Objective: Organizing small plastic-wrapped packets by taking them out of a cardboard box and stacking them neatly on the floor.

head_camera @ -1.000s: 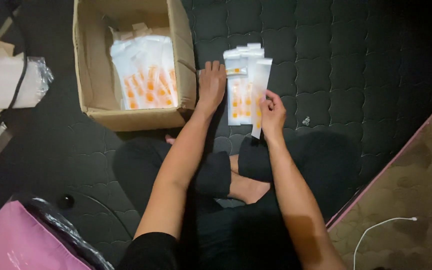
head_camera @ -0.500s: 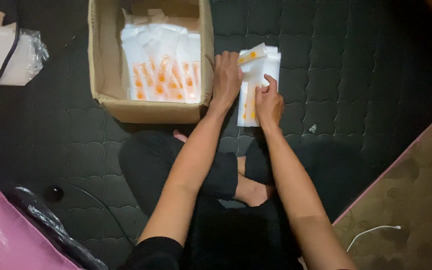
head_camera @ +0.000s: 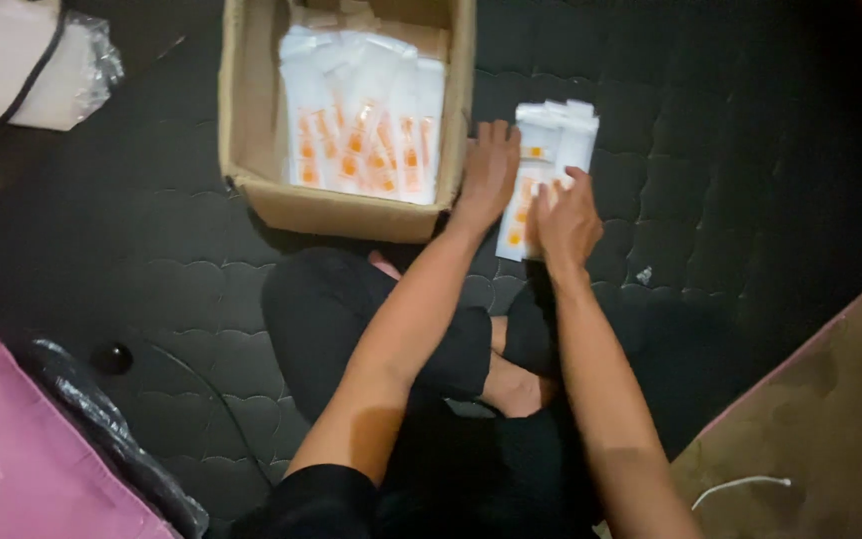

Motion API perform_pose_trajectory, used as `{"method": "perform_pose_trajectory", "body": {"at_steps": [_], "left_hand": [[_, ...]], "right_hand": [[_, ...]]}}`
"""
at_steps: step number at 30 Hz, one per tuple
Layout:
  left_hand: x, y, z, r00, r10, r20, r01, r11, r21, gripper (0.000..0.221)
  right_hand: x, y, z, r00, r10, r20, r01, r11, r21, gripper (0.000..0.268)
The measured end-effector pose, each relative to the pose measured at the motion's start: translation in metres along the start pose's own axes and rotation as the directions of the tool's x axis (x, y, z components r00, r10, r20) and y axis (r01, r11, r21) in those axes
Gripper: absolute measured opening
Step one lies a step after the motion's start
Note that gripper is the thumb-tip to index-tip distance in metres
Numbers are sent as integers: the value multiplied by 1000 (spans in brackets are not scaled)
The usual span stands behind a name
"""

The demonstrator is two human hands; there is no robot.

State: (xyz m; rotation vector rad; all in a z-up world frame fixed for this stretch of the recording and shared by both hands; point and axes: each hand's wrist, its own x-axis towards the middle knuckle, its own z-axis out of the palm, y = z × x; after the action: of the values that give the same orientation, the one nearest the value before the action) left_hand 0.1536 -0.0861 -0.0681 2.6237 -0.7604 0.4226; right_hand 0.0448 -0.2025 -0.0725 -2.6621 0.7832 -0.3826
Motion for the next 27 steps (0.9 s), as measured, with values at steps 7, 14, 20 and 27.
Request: {"method": "perform_pose_trajectory", "body": {"at_steps": [7, 14, 20, 27], "left_hand": [[41, 12, -141, 942, 246, 229, -7, 695, -719, 43], [82, -128, -219, 969, 36, -244, -216, 598, -771, 14], [99, -270, -134, 986, -123, -109, 3, 676, -737, 16], [44, -255, -94, 877, -294, 380, 408, 874, -264, 24]], "right_hand": [[2, -46, -64, 961, -167, -219, 239, 902, 360, 38], [13, -218, -141, 846, -470, -251, 528, 675, 516, 15], [62, -302, -41, 816, -577, -45, 524, 703, 481, 11], [116, -281, 122, 783, 165, 600, 13, 960, -280, 76]]}}
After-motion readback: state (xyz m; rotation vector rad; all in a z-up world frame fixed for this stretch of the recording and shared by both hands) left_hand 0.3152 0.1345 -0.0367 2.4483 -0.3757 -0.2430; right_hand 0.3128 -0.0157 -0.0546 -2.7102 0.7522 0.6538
